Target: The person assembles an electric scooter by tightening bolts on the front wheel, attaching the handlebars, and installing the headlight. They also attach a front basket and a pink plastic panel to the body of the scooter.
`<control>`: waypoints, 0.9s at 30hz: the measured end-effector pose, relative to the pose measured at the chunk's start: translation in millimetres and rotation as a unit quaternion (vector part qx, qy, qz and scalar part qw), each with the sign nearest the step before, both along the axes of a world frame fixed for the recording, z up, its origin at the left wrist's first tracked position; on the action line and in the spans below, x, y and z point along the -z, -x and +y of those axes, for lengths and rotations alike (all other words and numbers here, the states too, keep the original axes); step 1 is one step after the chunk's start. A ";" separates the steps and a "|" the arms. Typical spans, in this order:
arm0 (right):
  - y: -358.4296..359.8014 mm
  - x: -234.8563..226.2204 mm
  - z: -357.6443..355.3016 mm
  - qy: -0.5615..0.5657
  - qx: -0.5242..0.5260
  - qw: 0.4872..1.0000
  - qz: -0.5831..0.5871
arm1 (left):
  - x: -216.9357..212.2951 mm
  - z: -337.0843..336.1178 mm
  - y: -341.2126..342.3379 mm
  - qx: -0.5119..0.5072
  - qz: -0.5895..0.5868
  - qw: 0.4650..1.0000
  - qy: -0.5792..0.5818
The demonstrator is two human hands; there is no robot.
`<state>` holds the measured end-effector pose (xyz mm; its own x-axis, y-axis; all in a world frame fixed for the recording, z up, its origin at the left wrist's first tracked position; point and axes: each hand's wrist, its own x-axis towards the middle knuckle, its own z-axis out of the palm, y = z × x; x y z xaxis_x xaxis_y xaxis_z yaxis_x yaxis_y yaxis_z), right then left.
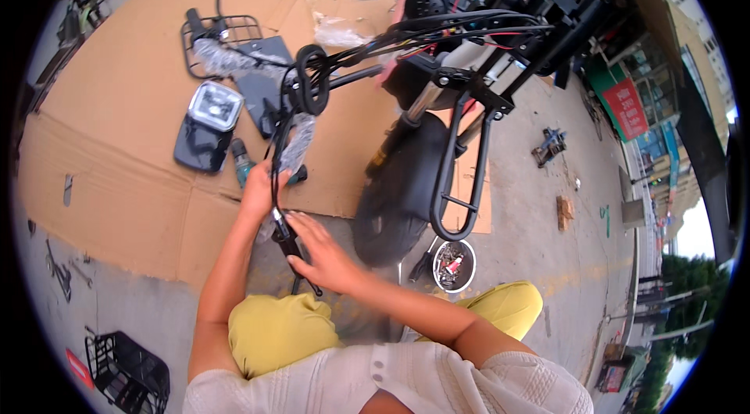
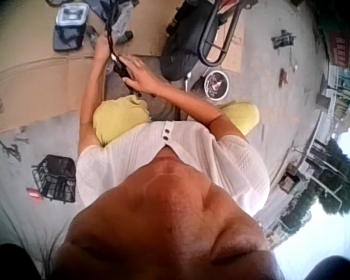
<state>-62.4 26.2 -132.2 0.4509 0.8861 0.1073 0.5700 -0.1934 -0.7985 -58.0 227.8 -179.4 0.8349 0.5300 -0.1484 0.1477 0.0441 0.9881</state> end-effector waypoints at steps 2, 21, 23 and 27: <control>5.2 -15.2 -27.4 0.020 -0.024 0.999 0.013 | -2.2 2.0 -1.5 -0.009 -0.009 0.999 -0.038; 8.6 -98.1 -262.5 0.098 0.161 0.973 -0.137 | -101.2 34.5 43.5 -0.040 -0.010 0.973 -0.228; 2.2 -108.2 -286.5 0.092 0.176 0.966 -0.164 | -119.8 39.0 47.3 -0.029 0.001 0.981 -0.192; -1.4 -123.2 -326.4 0.044 0.241 0.954 -0.170 | -157.2 30.6 47.0 -0.031 0.007 0.979 -0.203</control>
